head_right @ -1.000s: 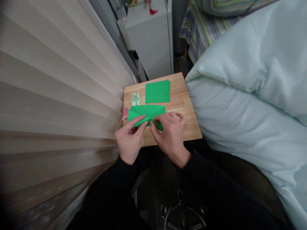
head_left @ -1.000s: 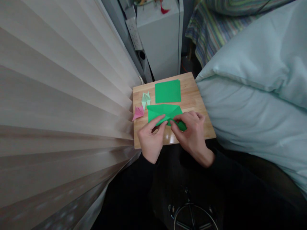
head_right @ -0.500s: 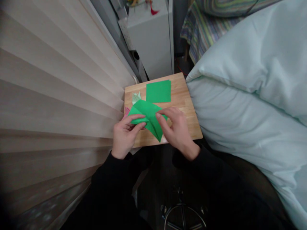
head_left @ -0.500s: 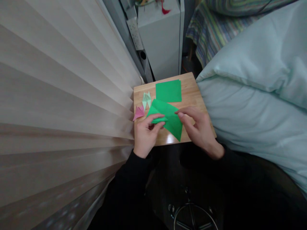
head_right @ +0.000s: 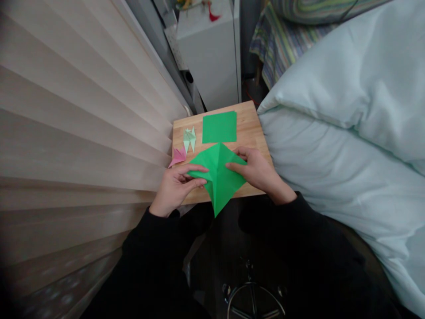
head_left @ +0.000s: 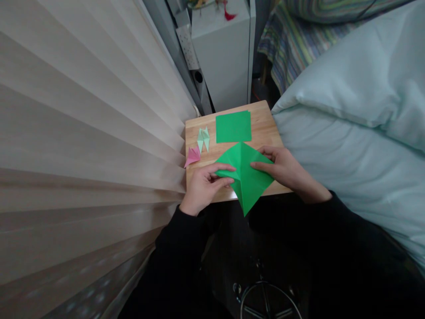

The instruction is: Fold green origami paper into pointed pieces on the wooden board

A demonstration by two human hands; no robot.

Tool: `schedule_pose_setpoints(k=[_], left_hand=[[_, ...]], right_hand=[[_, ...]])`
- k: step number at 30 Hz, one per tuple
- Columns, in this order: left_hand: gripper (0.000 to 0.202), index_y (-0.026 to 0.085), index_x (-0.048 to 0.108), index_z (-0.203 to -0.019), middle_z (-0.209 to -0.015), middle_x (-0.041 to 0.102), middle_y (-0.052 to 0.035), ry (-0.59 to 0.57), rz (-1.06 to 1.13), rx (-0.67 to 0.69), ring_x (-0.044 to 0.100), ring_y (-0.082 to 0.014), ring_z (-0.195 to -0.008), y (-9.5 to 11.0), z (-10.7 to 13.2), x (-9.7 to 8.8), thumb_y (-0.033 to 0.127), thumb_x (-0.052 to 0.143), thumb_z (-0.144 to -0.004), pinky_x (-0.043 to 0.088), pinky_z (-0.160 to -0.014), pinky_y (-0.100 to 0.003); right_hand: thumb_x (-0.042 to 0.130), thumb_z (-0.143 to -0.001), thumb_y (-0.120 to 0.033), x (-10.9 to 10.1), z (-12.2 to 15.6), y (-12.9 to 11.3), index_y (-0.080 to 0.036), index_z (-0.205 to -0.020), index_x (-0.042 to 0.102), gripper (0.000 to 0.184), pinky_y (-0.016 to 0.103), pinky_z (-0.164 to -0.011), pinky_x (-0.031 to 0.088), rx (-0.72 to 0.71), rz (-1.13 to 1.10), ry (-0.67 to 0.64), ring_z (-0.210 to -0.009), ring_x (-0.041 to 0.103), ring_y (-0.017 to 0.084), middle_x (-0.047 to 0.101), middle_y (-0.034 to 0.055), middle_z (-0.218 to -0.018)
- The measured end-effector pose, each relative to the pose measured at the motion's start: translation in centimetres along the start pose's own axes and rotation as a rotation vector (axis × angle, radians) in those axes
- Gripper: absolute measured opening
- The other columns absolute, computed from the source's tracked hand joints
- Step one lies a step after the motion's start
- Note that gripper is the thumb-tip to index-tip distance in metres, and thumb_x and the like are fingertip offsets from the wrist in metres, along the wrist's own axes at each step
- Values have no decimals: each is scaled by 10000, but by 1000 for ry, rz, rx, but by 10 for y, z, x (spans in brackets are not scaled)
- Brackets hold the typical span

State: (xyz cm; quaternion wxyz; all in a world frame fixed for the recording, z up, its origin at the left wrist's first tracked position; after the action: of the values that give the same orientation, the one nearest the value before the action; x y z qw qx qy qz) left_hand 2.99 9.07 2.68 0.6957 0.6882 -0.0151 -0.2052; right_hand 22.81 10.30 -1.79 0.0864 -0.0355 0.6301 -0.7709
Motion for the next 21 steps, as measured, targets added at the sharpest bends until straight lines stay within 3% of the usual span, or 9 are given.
schedule_pose_setpoints(k=[4, 7, 16, 21], left_hand=[[187, 204, 815, -938, -651, 745, -4, 42, -36, -37, 699, -147, -542, -10, -2, -6, 277, 859, -771, 554, -510, -232], [181, 199, 816, -945, -619, 736, 1, 57, -45, -48, 706, -151, -552, -15, -3, -8, 252, 853, -776, 536, -515, -228], [471, 211, 732, -1166, -616, 687, 48, 85, 49, -93, 738, -168, -592, -21, -1, 4, 223, 885, -721, 572, -549, -231], [314, 195, 732, -1060, -630, 706, 25, 96, 49, -108, 757, -181, -612, -23, -1, 3, 214, 834, -763, 580, -546, -237]], right_hand=[[760, -768, -401, -19, -1, 1, -216, -742, 671, 207, 321, -578, 468, -10, 157, 134, -661, 610, 197, 695, 24, -716], [742, -783, -397, -25, 0, 0, -218, -723, 646, 212, 322, -586, 437, -23, 200, 175, -657, 573, 189, 665, 18, -702], [716, -814, -351, 2, 5, -18, -204, -710, 624, 202, 323, -633, 383, -115, 366, 90, -672, 528, 175, 601, -9, -665], [707, -816, -306, 0, 8, -23, -206, -709, 613, 174, 322, -641, 380, -146, 441, 136, -669, 534, 174, 606, -11, -663]])
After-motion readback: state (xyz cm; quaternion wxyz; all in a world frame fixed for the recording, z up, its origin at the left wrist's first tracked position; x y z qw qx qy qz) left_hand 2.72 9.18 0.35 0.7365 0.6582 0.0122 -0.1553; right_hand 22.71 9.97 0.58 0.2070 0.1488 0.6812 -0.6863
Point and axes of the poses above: each hand's wrist, its own z-axis away from the middle knuckle, its own x-axis out of the palm, y = z × x, the point moved 9 cm from there along -z, towards the middle knuckle
